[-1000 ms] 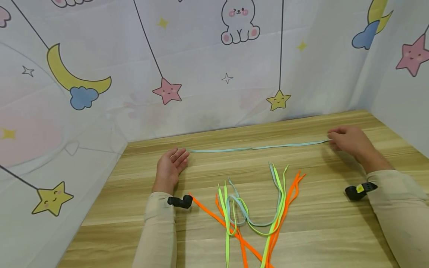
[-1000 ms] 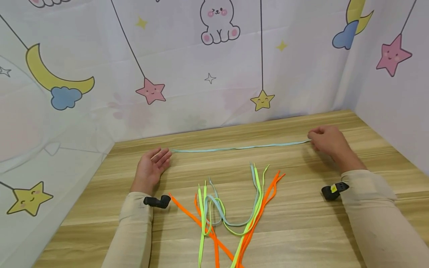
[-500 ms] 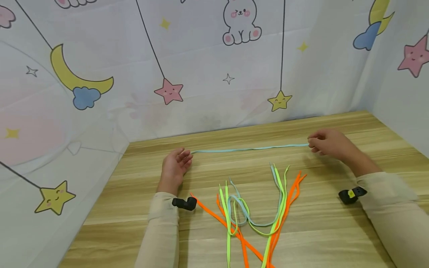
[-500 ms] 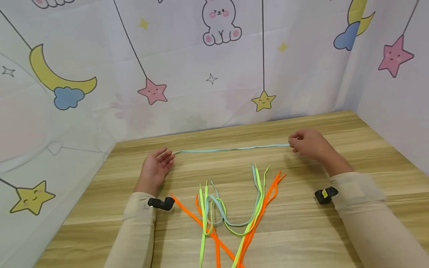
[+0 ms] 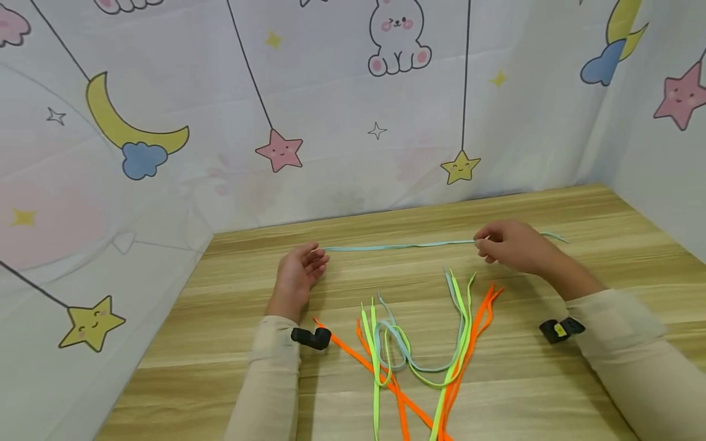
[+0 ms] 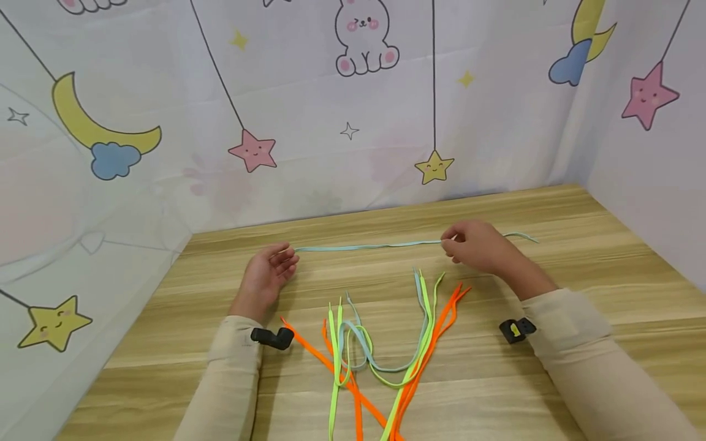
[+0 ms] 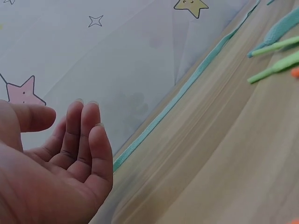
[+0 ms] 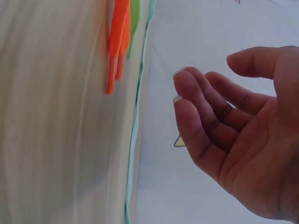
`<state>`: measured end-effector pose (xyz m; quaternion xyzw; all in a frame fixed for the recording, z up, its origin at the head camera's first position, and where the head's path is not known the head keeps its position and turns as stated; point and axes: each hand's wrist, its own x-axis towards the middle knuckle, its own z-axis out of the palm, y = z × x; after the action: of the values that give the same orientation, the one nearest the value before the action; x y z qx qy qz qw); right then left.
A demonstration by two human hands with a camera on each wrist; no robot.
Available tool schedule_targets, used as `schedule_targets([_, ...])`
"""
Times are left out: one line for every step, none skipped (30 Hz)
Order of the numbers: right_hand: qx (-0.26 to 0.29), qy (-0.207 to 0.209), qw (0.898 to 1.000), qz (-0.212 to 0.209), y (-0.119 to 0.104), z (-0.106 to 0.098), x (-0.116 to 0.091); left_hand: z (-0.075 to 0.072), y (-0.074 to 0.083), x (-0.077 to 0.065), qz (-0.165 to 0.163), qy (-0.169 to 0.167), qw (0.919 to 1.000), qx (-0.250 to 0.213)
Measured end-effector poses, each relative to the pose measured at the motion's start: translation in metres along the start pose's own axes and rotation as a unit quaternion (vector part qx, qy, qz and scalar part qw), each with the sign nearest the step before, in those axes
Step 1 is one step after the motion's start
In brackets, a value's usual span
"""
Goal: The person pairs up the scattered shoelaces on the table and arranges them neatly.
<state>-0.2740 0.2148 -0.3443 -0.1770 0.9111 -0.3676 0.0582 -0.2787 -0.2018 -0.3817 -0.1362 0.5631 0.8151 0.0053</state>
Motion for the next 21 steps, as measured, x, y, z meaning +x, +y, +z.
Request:
schedule_targets([-0.002,-0.001,1.0,-0.004,-0.003,0.002,0.0,0.001,-0.001,0.0,0.0,-0.002,1.0,0.002])
schedule_targets([-0.006,-0.002,1.0,-0.006,-0.005,0.004,0.0,0.003,-0.001,-0.001,0.0,-0.004,1.0,0.006])
schedule_targets([-0.008,-0.005,1.0,-0.008,-0.007,0.006,0.0,0.004,-0.002,-0.001,0.0,-0.006,0.9999,0.009])
schedule_targets([-0.01,-0.009,1.0,-0.01,-0.009,0.009,0.0,0.005,-0.002,-0.001,-0.001,-0.009,0.9999,0.011])
schedule_targets([-0.012,-0.014,1.0,-0.012,-0.01,0.011,0.0,0.007,-0.003,-0.001,-0.001,-0.01,0.9998,0.014])
schedule_targets([-0.012,-0.019,1.0,-0.012,-0.012,0.013,0.0,0.008,-0.003,-0.002,0.0,-0.013,0.9998,0.018])
schedule_targets([-0.013,-0.024,1.0,-0.013,-0.013,0.016,0.0,0.01,-0.004,-0.002,-0.001,-0.014,0.9997,0.021])
schedule_targets([-0.015,-0.028,0.999,-0.015,-0.014,0.018,0.001,0.011,-0.005,-0.002,-0.002,-0.016,0.9996,0.025])
schedule_targets([-0.019,-0.033,0.999,-0.018,-0.015,0.02,0.001,0.013,-0.005,-0.003,-0.002,-0.016,0.9995,0.028])
schedule_targets([-0.026,-0.035,0.999,-0.023,-0.016,0.023,0.001,0.014,-0.006,-0.003,-0.003,-0.018,0.9993,0.032])
schedule_targets([-0.033,-0.038,0.998,-0.029,-0.017,0.026,0.001,0.016,-0.007,-0.004,-0.003,-0.02,0.9991,0.037])
schedule_targets([-0.038,-0.041,0.998,-0.035,-0.018,0.028,0.001,0.017,-0.008,-0.004,-0.002,-0.023,0.9989,0.041])
schedule_targets([-0.045,-0.044,0.997,-0.042,-0.018,0.03,0.002,0.018,-0.009,-0.004,-0.002,-0.025,0.9987,0.044])
schedule_targets([-0.053,-0.048,0.996,-0.047,-0.019,0.033,0.002,0.019,-0.01,-0.005,-0.001,-0.028,0.9985,0.048])
schedule_targets([-0.058,-0.051,0.996,-0.053,-0.02,0.035,0.002,0.021,-0.01,-0.005,0.0,-0.031,0.9981,0.053])
schedule_targets([-0.061,-0.055,0.995,-0.058,-0.02,0.037,0.002,0.022,-0.011,-0.006,0.001,-0.035,0.9977,0.057])
schedule_targets([-0.064,-0.059,0.994,-0.063,-0.021,0.038,0.002,0.023,-0.012,-0.006,0.002,-0.039,0.9973,0.062])
schedule_targets([-0.066,-0.063,0.994,-0.067,-0.022,0.04,0.002,0.023,-0.012,-0.007,0.003,-0.041,0.997,0.066])
schedule_targets([-0.069,-0.066,0.993,-0.07,-0.023,0.041,0.002,0.024,-0.013,-0.007,0.005,-0.045,0.9965,0.07])
schedule_targets([-0.072,-0.069,0.992,-0.073,-0.023,0.042,0.002,0.025,-0.013,-0.008,0.006,-0.047,0.9961,0.075])
schedule_targets([-0.075,-0.071,0.992,-0.075,-0.024,0.043,0.002,0.026,-0.013,-0.009,0.006,-0.049,0.9958,0.077])
